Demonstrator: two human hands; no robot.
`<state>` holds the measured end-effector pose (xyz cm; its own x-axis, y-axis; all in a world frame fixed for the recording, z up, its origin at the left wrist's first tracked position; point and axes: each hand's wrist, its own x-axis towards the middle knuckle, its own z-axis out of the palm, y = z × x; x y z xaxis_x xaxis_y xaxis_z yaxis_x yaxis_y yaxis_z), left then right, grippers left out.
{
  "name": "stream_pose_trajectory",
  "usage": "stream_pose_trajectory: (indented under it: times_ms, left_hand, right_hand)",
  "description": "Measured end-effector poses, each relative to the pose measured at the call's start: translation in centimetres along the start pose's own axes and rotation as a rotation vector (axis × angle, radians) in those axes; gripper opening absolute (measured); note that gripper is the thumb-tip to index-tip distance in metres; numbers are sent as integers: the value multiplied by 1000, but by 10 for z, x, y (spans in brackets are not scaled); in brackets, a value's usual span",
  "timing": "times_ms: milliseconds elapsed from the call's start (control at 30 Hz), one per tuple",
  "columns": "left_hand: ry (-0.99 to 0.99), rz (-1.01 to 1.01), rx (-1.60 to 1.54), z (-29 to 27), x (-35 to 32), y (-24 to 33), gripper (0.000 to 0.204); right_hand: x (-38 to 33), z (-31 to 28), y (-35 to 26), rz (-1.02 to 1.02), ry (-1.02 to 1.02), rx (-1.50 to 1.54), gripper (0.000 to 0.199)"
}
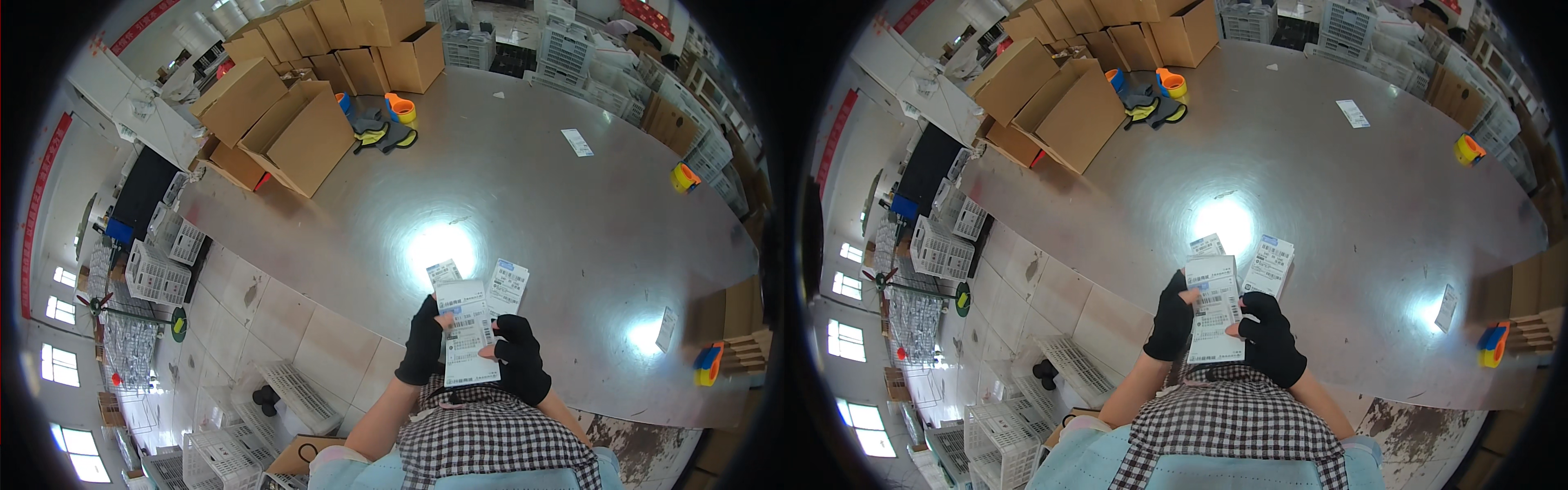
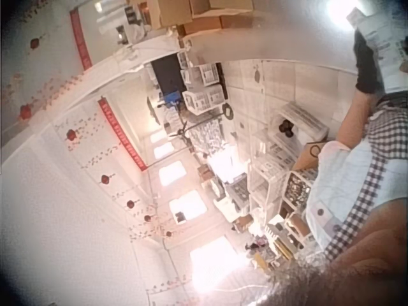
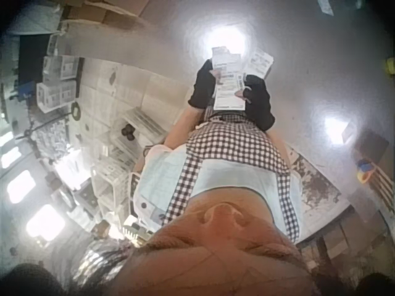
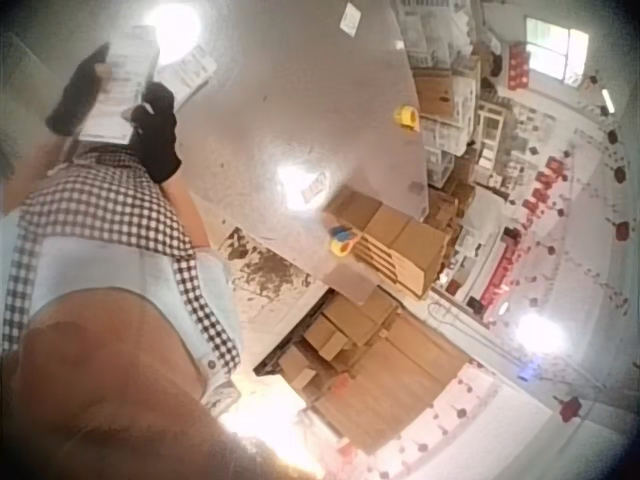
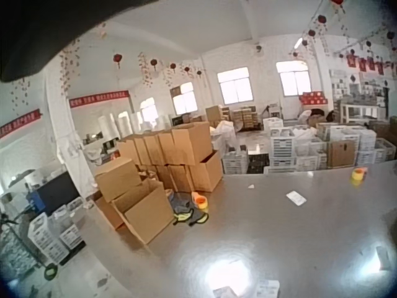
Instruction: The recorder is sorting and counting printed shipping or inventory labels on a large metal work table in a warehouse or distribution center environment.
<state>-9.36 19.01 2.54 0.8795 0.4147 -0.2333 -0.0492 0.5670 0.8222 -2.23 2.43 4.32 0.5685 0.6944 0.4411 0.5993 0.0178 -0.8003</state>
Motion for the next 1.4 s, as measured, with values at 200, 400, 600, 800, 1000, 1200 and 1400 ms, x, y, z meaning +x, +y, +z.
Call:
stream_pose_trajectory:
  times_ms: [200, 400, 600, 800, 1000, 1200, 1400]
  left_hand:
    - [91, 39, -34, 0, 6, 9, 39]
    - [125, 78, -24, 5, 3, 10, 33]
    - [130, 66, 238, 4, -3, 12, 30]
    - [64, 39, 359, -2, -10, 5, 32]
    - [-92, -62, 316, 1, -12, 13, 41]
    - [-223, -260, -58, -16, -5, 14, 59]
    - [-280, -152, 60, -14, -1, 23, 61]
  right_hand:
    - [-1, -5, 1, -62, -124, -22, 26]
    - [-2, -5, -3, -6, -142, 57, 27]
    - [3, -9, -6, 47, -99, 86, 24]
    - [10, -4, 16, 121, 76, 304, 23]
    - [16, -5, 5, 629, -45, 578, 18]
    - [6, -1, 1, 582, -128, 470, 14]
    - [5, -12, -2, 489, -271, 335, 12]
